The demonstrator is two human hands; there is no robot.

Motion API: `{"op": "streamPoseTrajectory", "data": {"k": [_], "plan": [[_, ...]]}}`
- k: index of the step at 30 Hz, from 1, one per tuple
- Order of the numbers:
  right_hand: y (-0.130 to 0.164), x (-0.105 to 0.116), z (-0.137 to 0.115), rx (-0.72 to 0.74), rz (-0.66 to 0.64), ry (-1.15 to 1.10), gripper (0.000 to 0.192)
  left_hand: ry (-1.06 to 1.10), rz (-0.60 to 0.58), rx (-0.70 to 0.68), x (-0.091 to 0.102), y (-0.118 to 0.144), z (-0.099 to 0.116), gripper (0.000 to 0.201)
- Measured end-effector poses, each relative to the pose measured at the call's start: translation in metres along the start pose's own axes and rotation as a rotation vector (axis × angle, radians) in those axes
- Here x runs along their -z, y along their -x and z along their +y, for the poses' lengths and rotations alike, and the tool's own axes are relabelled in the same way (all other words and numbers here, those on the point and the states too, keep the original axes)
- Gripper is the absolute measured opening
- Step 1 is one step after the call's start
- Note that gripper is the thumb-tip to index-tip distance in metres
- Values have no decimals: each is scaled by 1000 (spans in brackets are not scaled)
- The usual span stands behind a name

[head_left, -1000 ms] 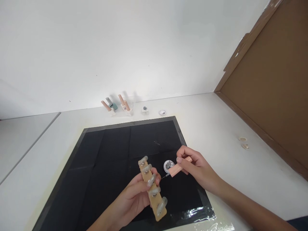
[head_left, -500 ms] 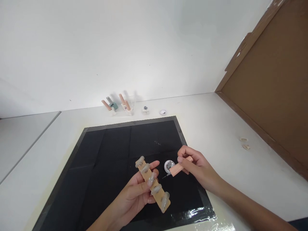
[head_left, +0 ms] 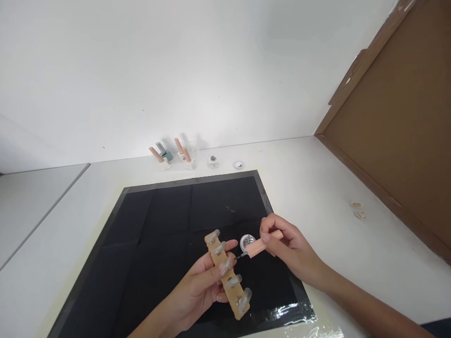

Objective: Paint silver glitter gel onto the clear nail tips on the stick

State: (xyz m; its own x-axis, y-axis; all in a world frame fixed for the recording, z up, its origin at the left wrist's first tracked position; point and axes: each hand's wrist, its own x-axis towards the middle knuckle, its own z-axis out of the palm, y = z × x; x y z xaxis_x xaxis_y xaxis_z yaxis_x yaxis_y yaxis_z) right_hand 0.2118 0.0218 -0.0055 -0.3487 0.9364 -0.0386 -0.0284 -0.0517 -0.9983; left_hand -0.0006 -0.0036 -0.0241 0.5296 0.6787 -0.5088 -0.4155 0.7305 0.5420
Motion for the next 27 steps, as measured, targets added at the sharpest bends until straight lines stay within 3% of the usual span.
{"op": "streamPoseTrajectory", "data": {"k": [4, 9, 27], "plan": [[4, 0, -1, 109, -56, 109, 17, -38, -6, -3, 0, 0, -3, 42], [6, -2, -3, 100, -147, 190, 14, -87, 7, -5, -1, -1, 0, 43], [3, -1, -1, 253, -96, 326, 13, -50, 20, 7, -1, -1, 0, 43]]}}
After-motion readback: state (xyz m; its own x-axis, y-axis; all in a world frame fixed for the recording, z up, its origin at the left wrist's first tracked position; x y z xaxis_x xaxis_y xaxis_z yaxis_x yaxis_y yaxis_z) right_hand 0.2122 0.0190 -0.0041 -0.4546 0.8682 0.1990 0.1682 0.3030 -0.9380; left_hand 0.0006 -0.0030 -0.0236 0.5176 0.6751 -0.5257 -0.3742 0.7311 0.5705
